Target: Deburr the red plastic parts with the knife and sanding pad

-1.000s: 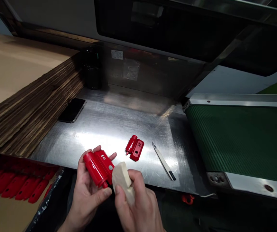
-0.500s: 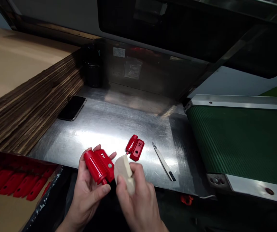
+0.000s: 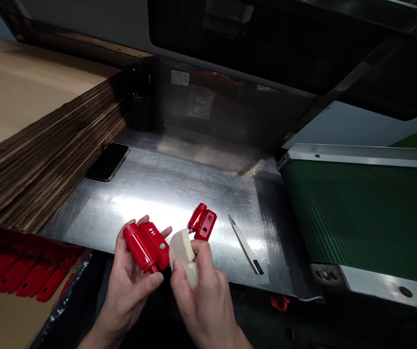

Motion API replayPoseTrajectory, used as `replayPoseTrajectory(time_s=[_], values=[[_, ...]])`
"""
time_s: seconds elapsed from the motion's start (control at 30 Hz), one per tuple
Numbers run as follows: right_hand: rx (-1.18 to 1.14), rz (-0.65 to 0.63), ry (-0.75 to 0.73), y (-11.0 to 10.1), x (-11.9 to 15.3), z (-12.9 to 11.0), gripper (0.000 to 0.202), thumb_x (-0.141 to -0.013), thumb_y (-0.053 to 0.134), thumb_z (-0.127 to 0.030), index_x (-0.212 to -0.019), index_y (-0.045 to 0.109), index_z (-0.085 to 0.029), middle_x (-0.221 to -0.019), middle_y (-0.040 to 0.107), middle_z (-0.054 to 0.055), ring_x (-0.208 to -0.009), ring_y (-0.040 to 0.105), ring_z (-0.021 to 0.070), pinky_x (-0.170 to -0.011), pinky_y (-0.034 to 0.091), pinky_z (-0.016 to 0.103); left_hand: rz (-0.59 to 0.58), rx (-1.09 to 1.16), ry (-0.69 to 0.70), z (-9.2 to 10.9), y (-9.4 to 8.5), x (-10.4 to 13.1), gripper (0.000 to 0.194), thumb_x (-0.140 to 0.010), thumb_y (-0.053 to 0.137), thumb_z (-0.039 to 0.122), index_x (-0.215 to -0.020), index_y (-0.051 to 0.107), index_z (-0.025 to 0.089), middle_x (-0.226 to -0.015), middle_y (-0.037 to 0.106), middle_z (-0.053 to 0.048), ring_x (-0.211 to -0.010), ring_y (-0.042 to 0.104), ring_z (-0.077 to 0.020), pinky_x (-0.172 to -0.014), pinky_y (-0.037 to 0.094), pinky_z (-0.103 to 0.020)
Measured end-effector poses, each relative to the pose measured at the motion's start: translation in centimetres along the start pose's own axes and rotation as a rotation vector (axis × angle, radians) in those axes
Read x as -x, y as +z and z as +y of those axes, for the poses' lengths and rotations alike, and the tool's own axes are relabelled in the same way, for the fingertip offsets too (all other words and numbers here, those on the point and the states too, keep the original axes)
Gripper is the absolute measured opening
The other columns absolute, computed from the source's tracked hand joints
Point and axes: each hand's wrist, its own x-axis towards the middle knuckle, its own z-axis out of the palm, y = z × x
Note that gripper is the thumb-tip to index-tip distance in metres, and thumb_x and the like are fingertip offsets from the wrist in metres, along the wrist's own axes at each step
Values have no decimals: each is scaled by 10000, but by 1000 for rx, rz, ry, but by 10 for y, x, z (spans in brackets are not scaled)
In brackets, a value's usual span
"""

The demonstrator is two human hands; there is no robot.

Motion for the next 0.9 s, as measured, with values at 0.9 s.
replayPoseTrajectory(time_s=[0.9], values=[[-1001, -255, 739, -9, -14, 33, 521, -904, 773, -501, -1327, 687, -209, -1106, 795, 71, -941, 762, 248, -844, 605, 345, -357, -720, 35, 21, -74, -29, 1086, -699, 931, 250, -1641, 400, 351, -1604, 534, -173, -1496, 498, -448, -1256, 356, -615]])
